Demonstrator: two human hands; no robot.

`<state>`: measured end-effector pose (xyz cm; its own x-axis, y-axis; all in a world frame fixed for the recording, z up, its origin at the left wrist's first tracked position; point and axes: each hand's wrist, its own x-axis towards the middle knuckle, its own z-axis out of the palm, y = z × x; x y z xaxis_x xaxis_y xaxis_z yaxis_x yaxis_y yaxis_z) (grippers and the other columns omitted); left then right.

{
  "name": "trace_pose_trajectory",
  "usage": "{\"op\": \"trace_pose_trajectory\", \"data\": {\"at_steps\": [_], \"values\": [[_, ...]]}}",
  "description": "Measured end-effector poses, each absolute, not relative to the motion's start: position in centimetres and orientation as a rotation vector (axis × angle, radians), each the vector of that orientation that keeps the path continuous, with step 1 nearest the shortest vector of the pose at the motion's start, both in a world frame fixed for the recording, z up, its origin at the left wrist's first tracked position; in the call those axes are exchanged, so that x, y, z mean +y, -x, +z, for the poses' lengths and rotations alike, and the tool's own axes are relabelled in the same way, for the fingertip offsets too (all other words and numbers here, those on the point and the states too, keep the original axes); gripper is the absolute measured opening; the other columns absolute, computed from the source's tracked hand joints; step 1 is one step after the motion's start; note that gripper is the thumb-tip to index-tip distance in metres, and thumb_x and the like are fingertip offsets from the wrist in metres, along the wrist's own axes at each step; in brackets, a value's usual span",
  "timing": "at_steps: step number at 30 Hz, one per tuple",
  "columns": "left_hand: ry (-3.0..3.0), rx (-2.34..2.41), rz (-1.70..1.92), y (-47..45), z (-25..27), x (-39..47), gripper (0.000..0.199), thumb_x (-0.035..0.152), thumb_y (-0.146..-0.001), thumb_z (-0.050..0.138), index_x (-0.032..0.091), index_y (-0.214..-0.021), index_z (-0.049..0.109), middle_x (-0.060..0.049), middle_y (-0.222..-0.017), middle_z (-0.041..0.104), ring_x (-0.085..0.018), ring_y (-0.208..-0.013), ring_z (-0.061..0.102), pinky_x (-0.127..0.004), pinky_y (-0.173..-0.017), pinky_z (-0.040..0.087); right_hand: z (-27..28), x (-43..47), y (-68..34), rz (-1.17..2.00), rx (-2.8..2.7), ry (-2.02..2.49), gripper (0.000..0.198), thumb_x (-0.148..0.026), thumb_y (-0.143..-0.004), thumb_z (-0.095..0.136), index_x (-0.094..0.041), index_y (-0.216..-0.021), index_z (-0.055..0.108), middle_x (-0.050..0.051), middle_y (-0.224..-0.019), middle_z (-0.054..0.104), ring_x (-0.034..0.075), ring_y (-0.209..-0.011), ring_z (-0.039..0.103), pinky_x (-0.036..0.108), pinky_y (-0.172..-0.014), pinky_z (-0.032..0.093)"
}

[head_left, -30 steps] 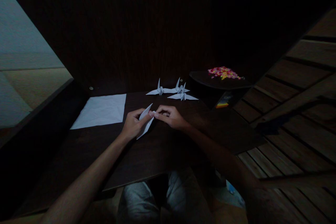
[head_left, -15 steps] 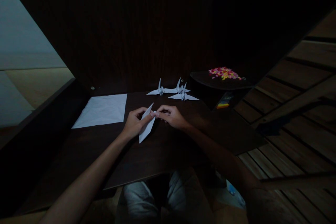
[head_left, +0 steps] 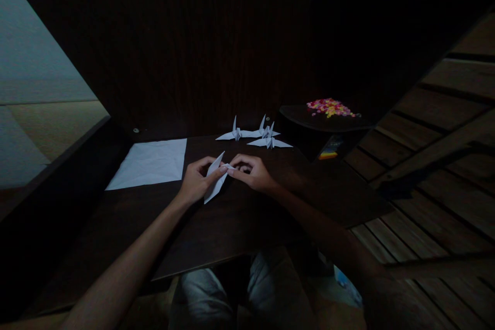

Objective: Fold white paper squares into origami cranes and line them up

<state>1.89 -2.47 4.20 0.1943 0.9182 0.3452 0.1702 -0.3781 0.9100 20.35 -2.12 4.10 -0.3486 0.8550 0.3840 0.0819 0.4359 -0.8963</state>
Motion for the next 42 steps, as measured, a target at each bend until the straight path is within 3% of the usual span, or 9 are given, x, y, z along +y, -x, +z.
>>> {"op": "trace_pose_trajectory", "data": {"at_steps": [7, 19, 23, 33, 42], "values": [[-1.809, 1.056, 1.279, -2.10, 4.15, -2.62, 0.025, 0.038, -0.074, 0.071, 0.017, -0.088, 0.070, -0.003, -0.082, 0.071, -0.018, -0.076, 0.063, -0.028, -0.069, 0.049, 4.32, -2.27, -20.26, 0.954, -1.698, 0.853, 0.021, -0.037, -0.073, 0.068, -0.017, -0.074, 0.061, 0.000, -0.069, 0.057, 0.008, -0.056, 0.046, 0.021, -0.047, 0.032], [-2.012, 1.012, 1.208, -2.05, 4.72, -3.00, 0.020, 0.035, -0.080, 0.064, 0.018, -0.084, 0.073, -0.003, -0.080, 0.066, -0.016, -0.073, 0.059, -0.026, -0.066, 0.045, 3.99, -1.91, -19.94, 1.087, -1.601, 0.833, 0.024, -0.037, -0.072, 0.070, -0.017, -0.083, 0.064, 0.001, -0.077, 0.064, 0.010, -0.062, 0.053, 0.022, -0.054, 0.042], [-1.936, 1.064, 1.212, -2.13, 4.74, -3.02, 0.024, 0.039, -0.077, 0.066, 0.017, -0.087, 0.073, -0.003, -0.077, 0.065, -0.017, -0.072, 0.059, -0.027, -0.065, 0.045, 3.93, -1.86, -19.94, 1.179, -1.573, 0.841, 0.026, -0.041, -0.074, 0.067, -0.017, -0.083, 0.064, 0.000, -0.071, 0.062, 0.007, -0.051, 0.048, 0.021, -0.045, 0.037], [-1.732, 1.099, 1.240, -2.30, 4.24, -3.07, 0.031, 0.044, -0.073, 0.069, 0.016, -0.086, 0.073, -0.003, -0.076, 0.069, -0.016, -0.067, 0.058, -0.026, -0.062, 0.045, 3.98, -2.09, -19.95, 0.923, -1.687, 0.873, 0.023, -0.039, -0.076, 0.066, -0.016, -0.074, 0.065, 0.000, -0.069, 0.060, 0.009, -0.055, 0.046, 0.022, -0.049, 0.034], [-1.747, 1.187, 1.275, -2.20, 4.44, -3.07, 0.024, 0.040, -0.077, 0.066, 0.017, -0.079, 0.072, -0.002, -0.072, 0.067, -0.016, -0.065, 0.057, -0.025, -0.060, 0.043, 4.02, -2.27, -19.91, 0.996, -1.679, 0.908, 0.024, -0.038, -0.074, 0.068, -0.014, -0.073, 0.068, 0.000, -0.064, 0.062, 0.008, -0.052, 0.046, 0.021, -0.047, 0.033]]}}
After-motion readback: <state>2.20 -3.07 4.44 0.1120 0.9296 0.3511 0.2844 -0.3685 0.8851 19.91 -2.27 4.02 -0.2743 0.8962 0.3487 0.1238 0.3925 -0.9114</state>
